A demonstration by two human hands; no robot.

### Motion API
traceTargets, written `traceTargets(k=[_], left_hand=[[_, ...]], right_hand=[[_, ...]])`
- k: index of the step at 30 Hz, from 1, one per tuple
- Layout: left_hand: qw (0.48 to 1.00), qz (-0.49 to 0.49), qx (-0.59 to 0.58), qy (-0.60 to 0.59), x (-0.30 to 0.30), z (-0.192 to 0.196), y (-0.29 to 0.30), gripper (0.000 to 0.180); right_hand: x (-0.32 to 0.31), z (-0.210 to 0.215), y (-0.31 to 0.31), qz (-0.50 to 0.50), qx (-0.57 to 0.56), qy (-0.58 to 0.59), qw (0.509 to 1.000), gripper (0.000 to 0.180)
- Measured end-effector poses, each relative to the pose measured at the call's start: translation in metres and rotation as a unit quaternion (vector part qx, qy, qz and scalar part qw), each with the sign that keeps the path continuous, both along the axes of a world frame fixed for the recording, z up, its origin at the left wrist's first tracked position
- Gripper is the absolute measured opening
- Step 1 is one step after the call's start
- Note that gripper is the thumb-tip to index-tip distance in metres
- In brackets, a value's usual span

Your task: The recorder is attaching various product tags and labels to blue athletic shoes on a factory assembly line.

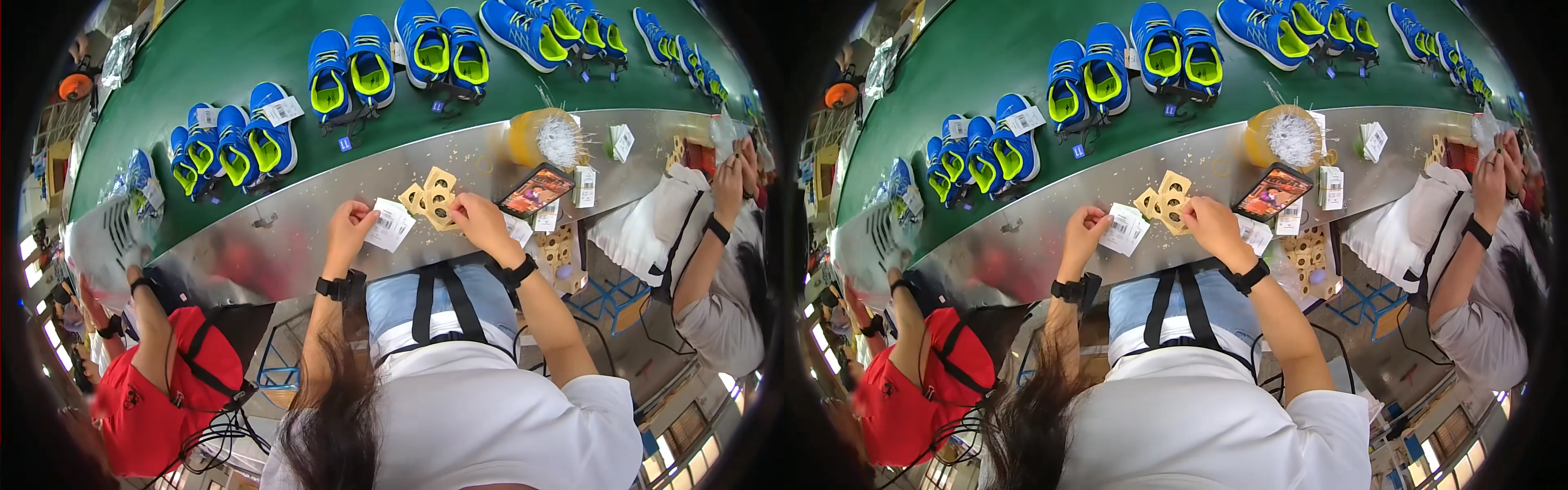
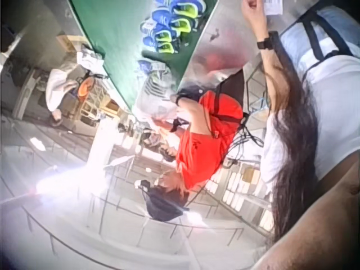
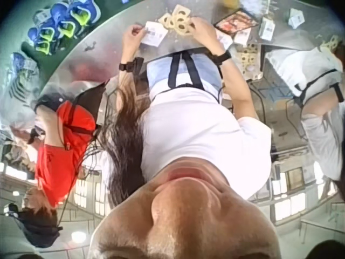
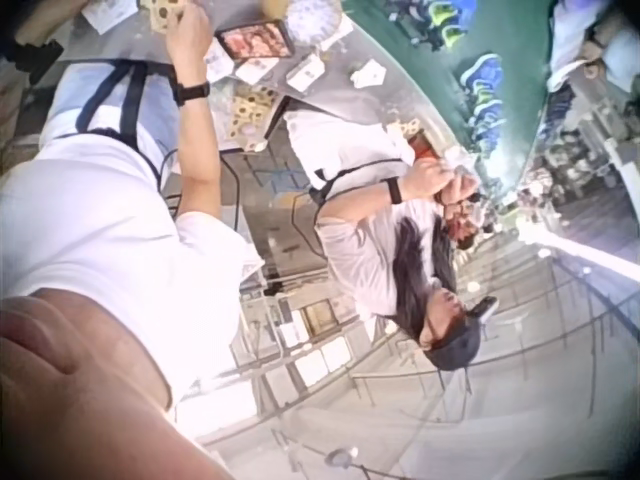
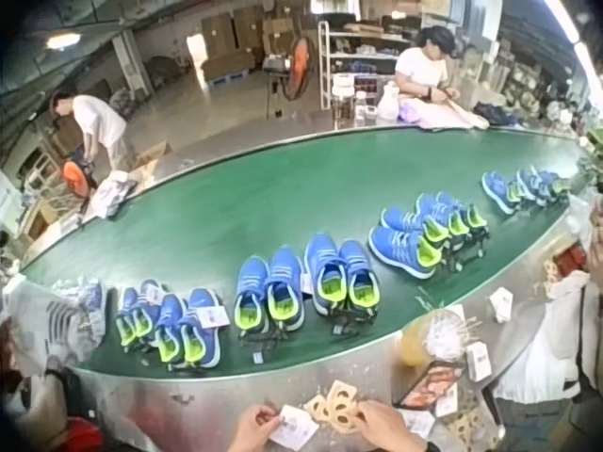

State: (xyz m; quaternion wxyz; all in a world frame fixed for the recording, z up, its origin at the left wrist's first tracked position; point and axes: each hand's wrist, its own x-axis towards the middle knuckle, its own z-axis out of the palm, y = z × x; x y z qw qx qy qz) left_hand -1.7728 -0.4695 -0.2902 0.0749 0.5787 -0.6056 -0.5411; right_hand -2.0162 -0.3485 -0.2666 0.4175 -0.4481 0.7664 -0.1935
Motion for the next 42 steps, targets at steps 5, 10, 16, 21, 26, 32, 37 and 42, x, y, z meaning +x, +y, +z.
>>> traceTargets(k=[5, 10, 16, 21, 26, 32, 37, 42], left_hand=[[0.999, -0.016, 0.032, -0.007, -0.004, 0.001, 0.001, 0.019], [0.986, 0.018, 0.155, 0.06, 0.014, -0.017, -0.009, 0.013], [0.975, -0.041, 0.197, 0.097, 0.019, -0.009, -0.021, 0.008], [0.973, 0.006, 0.2, 0.119, 0.017, -0.006, -0.016, 0.016], [0.976, -0.016, 0.187, 0.114, 0.014, -0.021, -0.013, 0.013], [0.972, 0.002, 0.206, 0.112, 0.009, -0.004, -0.018, 0.005], [0.956, 0.022, 0.193, 0.221, -0.007, 0.032, -0.021, 0.006], [0.937, -0.037, 0.219, 0.27, -0.074, 0.059, -0.011, 0.007]], right_hand=[[-0.006, 0.01, -0.002, -0.011, 0.001, -0.026, 1.0, 0.013], [-0.009, 0.011, -0.004, -0.057, -0.045, -0.086, 0.994, 0.012], [-0.014, 0.013, -0.008, -0.067, -0.061, -0.047, 0.995, 0.017], [-0.012, 0.014, -0.005, -0.03, -0.1, 0.026, 0.994, 0.017], [-0.012, 0.005, -0.001, -0.022, -0.094, 0.053, 0.994, 0.016], [-0.017, 0.013, -0.004, -0.048, -0.065, -0.009, 0.997, 0.014], [-0.02, 0.017, -0.008, -0.08, -0.148, -0.049, 0.985, 0.014], [-0.017, 0.048, -0.02, -0.1, -0.192, -0.135, 0.967, 0.012]])
